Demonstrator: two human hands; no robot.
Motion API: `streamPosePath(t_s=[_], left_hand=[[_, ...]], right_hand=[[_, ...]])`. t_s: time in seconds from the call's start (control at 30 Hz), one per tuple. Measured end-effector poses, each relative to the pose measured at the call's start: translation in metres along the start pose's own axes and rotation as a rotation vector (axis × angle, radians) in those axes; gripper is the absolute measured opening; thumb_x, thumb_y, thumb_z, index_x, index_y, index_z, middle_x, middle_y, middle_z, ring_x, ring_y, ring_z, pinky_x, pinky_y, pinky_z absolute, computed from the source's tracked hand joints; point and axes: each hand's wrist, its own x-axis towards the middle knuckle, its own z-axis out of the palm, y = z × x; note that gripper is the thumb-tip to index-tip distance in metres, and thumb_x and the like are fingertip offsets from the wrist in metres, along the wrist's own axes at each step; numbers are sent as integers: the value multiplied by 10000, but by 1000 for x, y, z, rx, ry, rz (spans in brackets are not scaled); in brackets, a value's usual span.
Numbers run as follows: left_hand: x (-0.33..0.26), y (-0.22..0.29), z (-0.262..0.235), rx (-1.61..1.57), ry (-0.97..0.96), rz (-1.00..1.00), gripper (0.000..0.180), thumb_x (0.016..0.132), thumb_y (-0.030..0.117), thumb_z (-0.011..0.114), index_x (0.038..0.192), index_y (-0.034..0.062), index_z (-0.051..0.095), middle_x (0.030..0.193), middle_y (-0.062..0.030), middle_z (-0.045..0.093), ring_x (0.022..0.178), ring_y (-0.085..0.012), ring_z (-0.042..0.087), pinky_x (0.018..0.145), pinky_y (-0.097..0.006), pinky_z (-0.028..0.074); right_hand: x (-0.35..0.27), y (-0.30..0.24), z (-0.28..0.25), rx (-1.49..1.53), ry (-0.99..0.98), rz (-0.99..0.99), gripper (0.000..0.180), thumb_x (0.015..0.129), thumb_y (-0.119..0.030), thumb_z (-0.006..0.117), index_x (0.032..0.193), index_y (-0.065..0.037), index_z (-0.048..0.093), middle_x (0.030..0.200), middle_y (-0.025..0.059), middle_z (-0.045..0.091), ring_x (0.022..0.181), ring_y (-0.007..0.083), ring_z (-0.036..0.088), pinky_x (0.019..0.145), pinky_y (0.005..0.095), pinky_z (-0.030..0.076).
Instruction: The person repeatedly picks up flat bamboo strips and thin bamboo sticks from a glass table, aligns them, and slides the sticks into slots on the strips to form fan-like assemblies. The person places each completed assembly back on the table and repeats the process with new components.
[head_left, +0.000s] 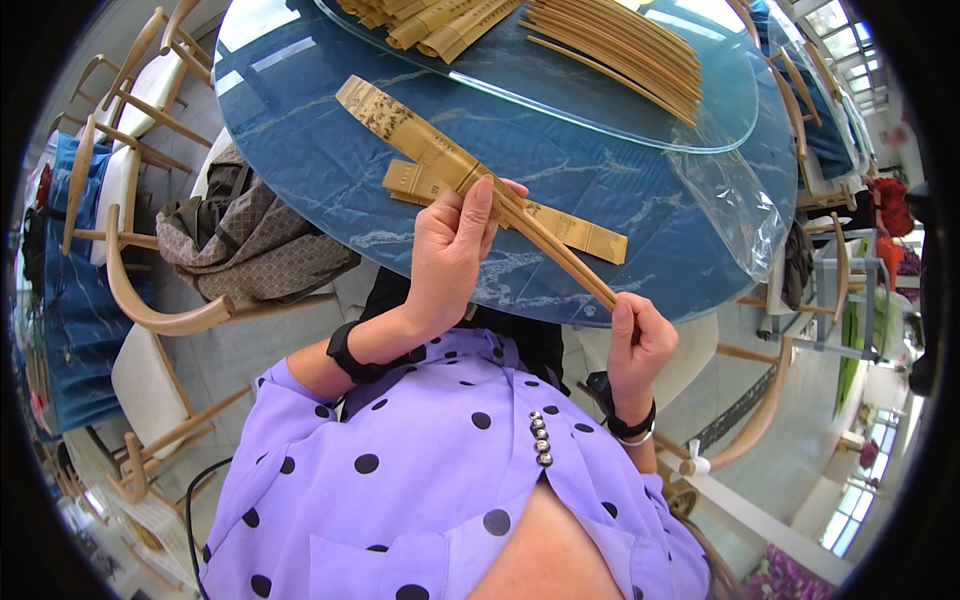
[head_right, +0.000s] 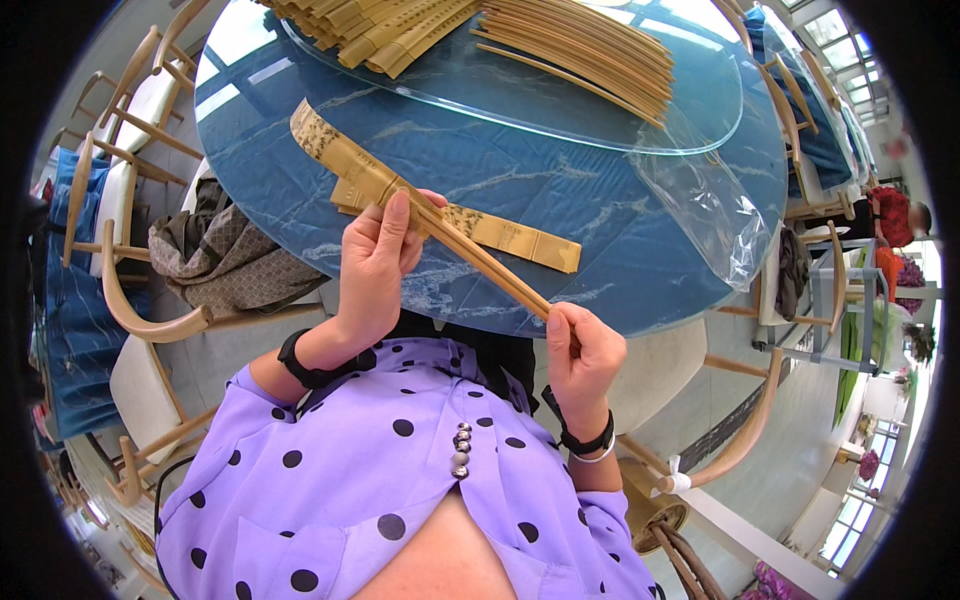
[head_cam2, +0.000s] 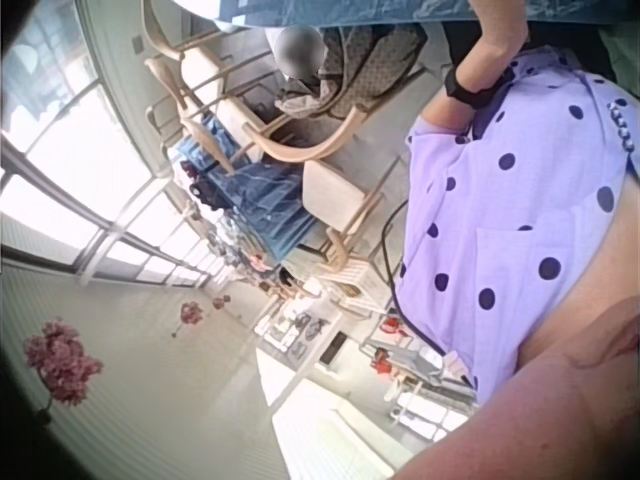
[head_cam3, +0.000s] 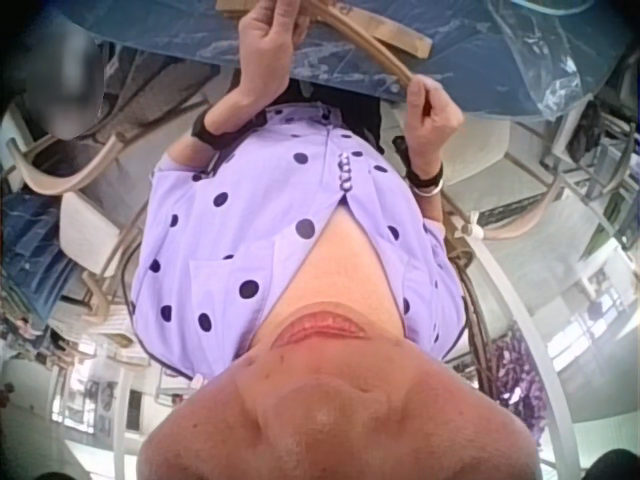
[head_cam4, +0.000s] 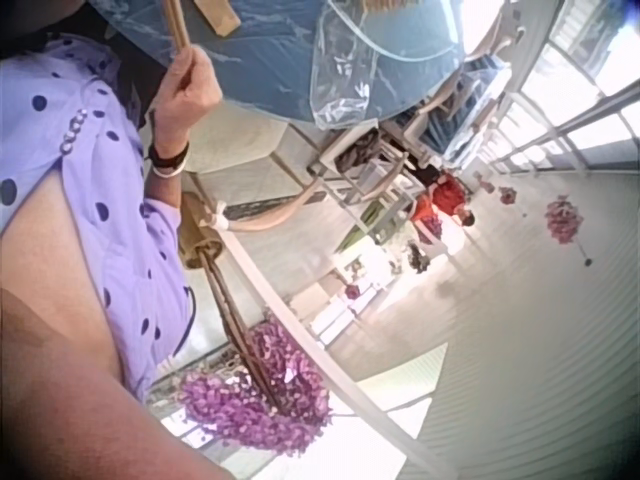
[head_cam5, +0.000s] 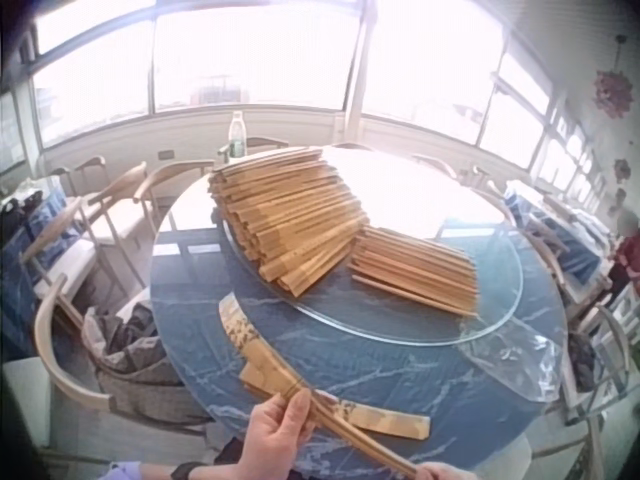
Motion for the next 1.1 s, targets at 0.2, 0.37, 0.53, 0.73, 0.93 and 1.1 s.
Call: streamPosePath(t_s=[0.2,0.37,0.53,0.73,0.93,1.1], left_hand=[[0,1,-4,-105,-12,-53,378,1100,327,482,1080,29,713,649,91,453,551,13,268,484,-191,198],[-1,-1,-4,-43,-30,-11,364,1099,317,486,1088,29,709,733,65,581,559,9,283,488,-182,217],[-2,-3,-6,-25,-59,-33,371,1107,298,465,1172,5,684,665,52,495,564,-20,333,518,-211,267],[13,8,-11,-199,146,47,273,1047,214,591,1198,0,668,1158,-128,708,1010,-186,694,901,-332,581],[14,11,-19,-271,61,-136,300,1044,182,587,1257,-27,618,1201,-160,690,1153,-266,676,985,-345,571],[6,12,-11,-269,72,-128,265,1023,180,629,1187,-27,647,1165,-160,707,1095,-257,698,992,-383,567]], right_hand=[[3,6,-1,1,-22,16,155,972,-108,677,894,27,680,621,28,547,504,77,437,470,241,332],[-1,4,-6,-25,-13,-9,151,972,-107,677,897,23,683,623,25,547,503,76,430,471,237,326],[-1,3,-4,-12,-7,7,149,974,-105,674,896,22,683,622,24,542,501,75,426,470,239,322],[-4,-2,0,-28,5,13,142,968,-106,686,901,19,685,627,25,545,503,76,428,471,239,325],[-5,-6,2,-82,-15,-53,112,952,-86,699,915,18,682,638,37,560,490,99,437,467,244,334],[-4,-7,0,-94,8,-84,97,951,-76,698,917,13,678,637,42,567,489,103,448,467,244,343]])
